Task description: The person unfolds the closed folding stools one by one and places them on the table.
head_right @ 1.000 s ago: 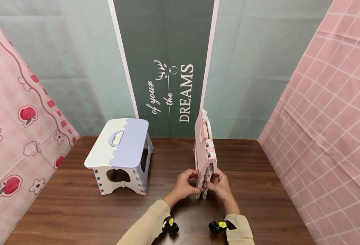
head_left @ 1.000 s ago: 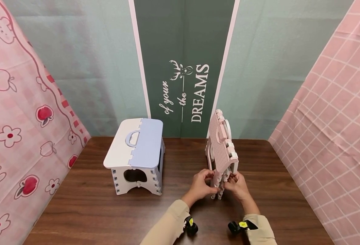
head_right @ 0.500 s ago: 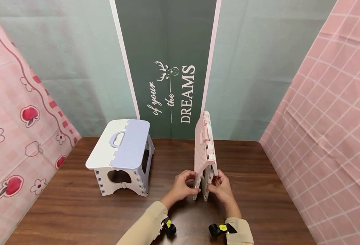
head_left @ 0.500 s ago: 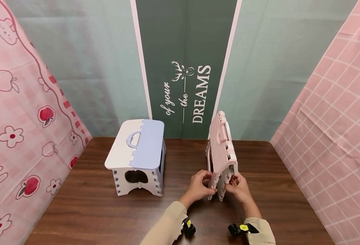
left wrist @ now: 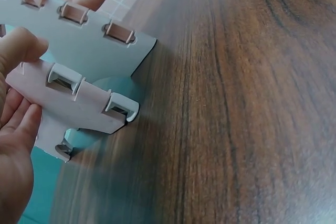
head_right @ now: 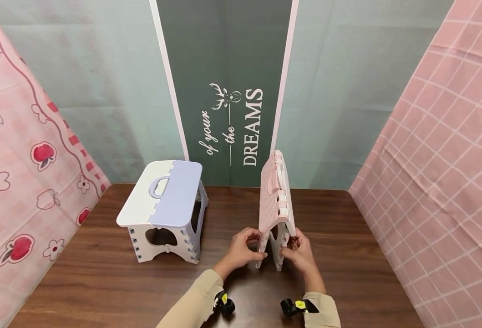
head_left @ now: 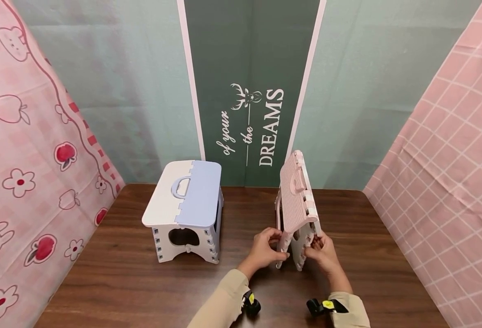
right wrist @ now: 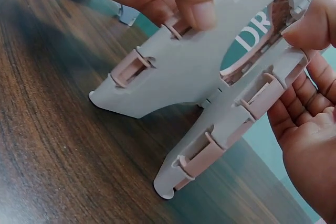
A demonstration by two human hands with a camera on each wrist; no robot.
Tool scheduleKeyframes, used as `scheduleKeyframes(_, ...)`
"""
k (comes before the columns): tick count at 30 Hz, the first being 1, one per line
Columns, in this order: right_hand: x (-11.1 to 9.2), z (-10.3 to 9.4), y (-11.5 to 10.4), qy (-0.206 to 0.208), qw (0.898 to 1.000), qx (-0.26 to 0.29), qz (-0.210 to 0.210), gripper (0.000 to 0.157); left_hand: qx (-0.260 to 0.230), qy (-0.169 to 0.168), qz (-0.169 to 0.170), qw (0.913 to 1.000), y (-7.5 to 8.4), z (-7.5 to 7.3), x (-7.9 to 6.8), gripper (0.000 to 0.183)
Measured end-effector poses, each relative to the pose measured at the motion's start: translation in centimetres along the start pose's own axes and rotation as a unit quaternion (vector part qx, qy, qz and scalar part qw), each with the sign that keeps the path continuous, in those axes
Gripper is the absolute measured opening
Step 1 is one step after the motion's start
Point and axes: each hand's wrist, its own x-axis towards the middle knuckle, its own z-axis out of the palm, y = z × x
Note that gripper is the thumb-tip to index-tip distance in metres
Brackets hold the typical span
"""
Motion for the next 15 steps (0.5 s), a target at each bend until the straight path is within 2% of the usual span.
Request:
scheduleKeyframes(8,-0.1,-0.7,0.0,0.010,1.000,0.012,-0.003,0.055,0.004,-0.009,-0.008,0.9999,-0.1,-0.4,-0.2,0.044)
scheduleKeyframes(15,0.0,-1.2,-0.2,0.018,0.999,0.026,-0.014,0.058,0.010,-0.012,0.009,0.9998,-0.1,-0.8,0.0,0.043)
